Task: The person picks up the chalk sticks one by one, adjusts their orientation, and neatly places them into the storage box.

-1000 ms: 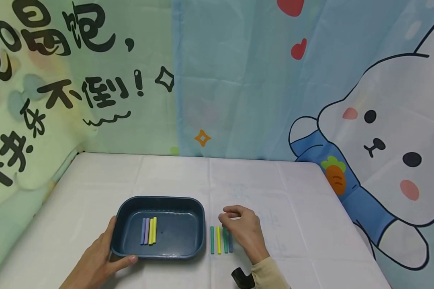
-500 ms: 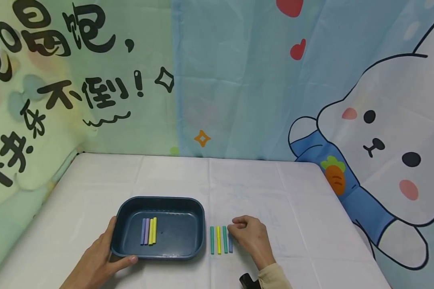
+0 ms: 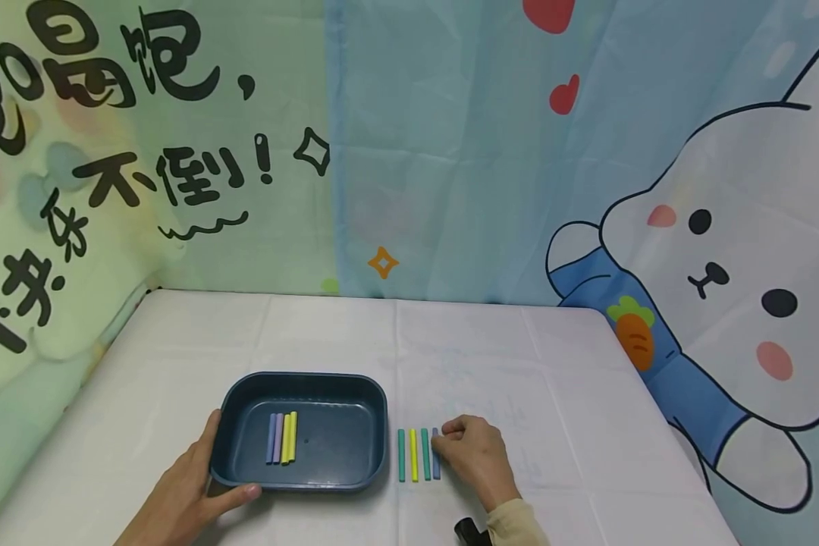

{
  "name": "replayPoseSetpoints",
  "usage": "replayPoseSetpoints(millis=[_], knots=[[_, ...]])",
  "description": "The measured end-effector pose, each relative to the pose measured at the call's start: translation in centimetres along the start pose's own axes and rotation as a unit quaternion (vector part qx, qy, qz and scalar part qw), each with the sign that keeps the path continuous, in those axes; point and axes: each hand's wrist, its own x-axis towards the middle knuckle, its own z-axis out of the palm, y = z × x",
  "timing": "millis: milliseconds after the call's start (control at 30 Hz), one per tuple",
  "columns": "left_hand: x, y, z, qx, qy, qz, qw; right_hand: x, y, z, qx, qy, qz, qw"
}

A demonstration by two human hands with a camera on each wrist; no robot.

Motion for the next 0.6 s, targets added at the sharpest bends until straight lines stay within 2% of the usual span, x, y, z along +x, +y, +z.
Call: replayPoseSetpoints(millis=[433,600], knots=[[0.10,0.06,0.21,0.007,0.000,-0.010,0.9999,0.30,-0.03,0.43,-0.012,-0.004,-0.010,1.000],[0.10,0.03,0.17,0.002,0.001,-0.010,0.9999,0.52,0.03,0.37,-0.006,-0.005,0.008,1.000]])
